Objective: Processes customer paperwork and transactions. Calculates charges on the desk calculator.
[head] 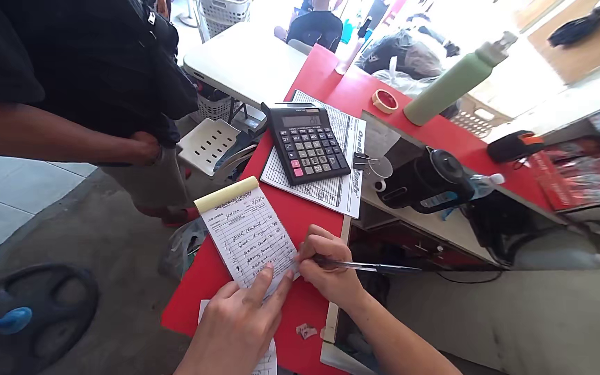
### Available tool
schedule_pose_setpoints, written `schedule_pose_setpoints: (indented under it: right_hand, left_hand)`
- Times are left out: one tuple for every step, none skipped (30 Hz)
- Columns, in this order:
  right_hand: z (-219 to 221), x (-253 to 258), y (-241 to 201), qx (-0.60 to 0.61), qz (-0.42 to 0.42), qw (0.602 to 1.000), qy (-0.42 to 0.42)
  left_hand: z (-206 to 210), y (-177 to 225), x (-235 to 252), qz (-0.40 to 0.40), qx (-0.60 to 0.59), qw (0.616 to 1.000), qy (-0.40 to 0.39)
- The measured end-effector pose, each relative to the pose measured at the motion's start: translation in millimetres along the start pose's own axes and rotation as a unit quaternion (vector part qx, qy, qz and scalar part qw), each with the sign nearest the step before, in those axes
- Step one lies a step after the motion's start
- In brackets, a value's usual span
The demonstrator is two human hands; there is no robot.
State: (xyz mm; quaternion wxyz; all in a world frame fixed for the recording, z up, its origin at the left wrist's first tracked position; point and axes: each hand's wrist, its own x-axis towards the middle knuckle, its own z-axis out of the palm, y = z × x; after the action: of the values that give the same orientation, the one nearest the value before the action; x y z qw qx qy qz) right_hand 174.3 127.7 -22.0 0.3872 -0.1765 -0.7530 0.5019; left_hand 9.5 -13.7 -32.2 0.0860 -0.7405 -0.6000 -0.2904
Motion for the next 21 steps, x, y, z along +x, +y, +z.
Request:
schedule_pose_setpoints:
  right_hand:
    - [0.1,0.1,0.1,0.004,0.003,1.000,0.008]
    - [0.2,0.4,0.4,0.005,0.005,1.000,0.014]
    - [0.7,0.3,0.3,-0.001,0.006,1.000,0.017]
    - [1.7,-0.3,0.0,-0.013,0.006,1.000,0.019]
    - [2.5,-0.5,-0.4,-0.025,0.005,0.999,0.019]
    - [2.7,-0.2,-0.4,-0.031,0.004,0.999,0.020]
    - [2.4,0.4,-0.2,-0.032,0.004,0.999,0.020]
    - [1.8,0.8,-0.1,-0.029,0.003,0.999,0.017]
    - [1.0,0.9,-0.1,-0.025,0.002,1.000,0.012]
    - [0.4,0.4,-0.3,-0.022,0.003,1.000,0.007]
    - [0.2,0.1,-0.6,-0.021,0.004,1.000,0.005]
    - [0.2,0.6,-0.6,-0.019,0.005,1.000,0.007]
    - [0.2,1.2,-0.6,-0.012,0.009,1.000,0.009]
    - [-0.3,1.2,-0.9,0.001,0.017,1.000,0.010]
    - [-1.0,1.2,-1.6,0.016,0.027,0.999,0.013]
    - [-0.9,1.2,-2.4,0.023,0.037,0.999,0.021]
    - [-0.3,0.9,-2.9,0.018,0.041,0.999,0.029]
    - [0.9,0.2,-2.6,0.002,0.036,0.999,0.034]
    - [2.1,-0.1,-2.3,-0.018,0.027,0.999,0.036]
    - [2.9,-0.2,-2.2,-0.034,0.020,0.999,0.037]
    - [3.3,0.2,-2.2,-0.042,0.018,0.998,0.038]
  left_hand:
    - [-0.1,-0.2,0.1,0.001,0.001,1.000,0.000]
    - [-0.3,-0.5,0.0,0.002,0.002,1.000,-0.001]
    - [-0.5,-0.5,-0.2,0.002,0.002,1.000,-0.003]
    - [-0.8,-0.3,-0.2,0.001,-0.001,1.000,-0.004]
    - [-0.7,-0.5,0.2,0.001,-0.003,1.000,-0.004]
    - [-0.8,-0.8,0.7,0.002,-0.003,1.000,-0.004]
    - [-0.6,-1.3,1.1,0.002,-0.003,1.000,-0.004]
    - [-0.6,-1.6,1.1,0.002,-0.003,1.000,-0.005]
    - [-0.5,-1.4,0.8,0.002,-0.005,1.000,-0.005]
    - [-0.7,-1.0,0.4,0.002,-0.007,1.000,-0.005]
    - [-0.8,-0.8,0.3,0.001,-0.010,1.000,-0.005]
    - [-0.9,-1.2,0.5,0.000,-0.010,1.000,-0.004]
    - [-0.9,-1.3,0.6,-0.001,-0.010,1.000,-0.003]
    - [-0.7,-1.0,0.3,-0.002,-0.010,1.000,-0.001]
    - [-0.4,-1.0,0.0,-0.002,-0.011,1.000,-0.001]
    - [-0.2,-1.3,-0.1,-0.001,-0.011,1.000,-0.001]
    - [-0.2,-1.5,0.0,-0.001,-0.012,1.000,-0.002]
    - [-0.4,-1.8,0.3,0.000,-0.012,1.000,-0.003]
    - [-0.7,-2.0,0.6,0.001,-0.012,1.000,-0.003]
    - [-1.3,-1.9,0.8,-0.001,-0.013,1.000,-0.005]
    - [-2.7,-1.7,1.2,-0.002,-0.012,1.000,-0.011]
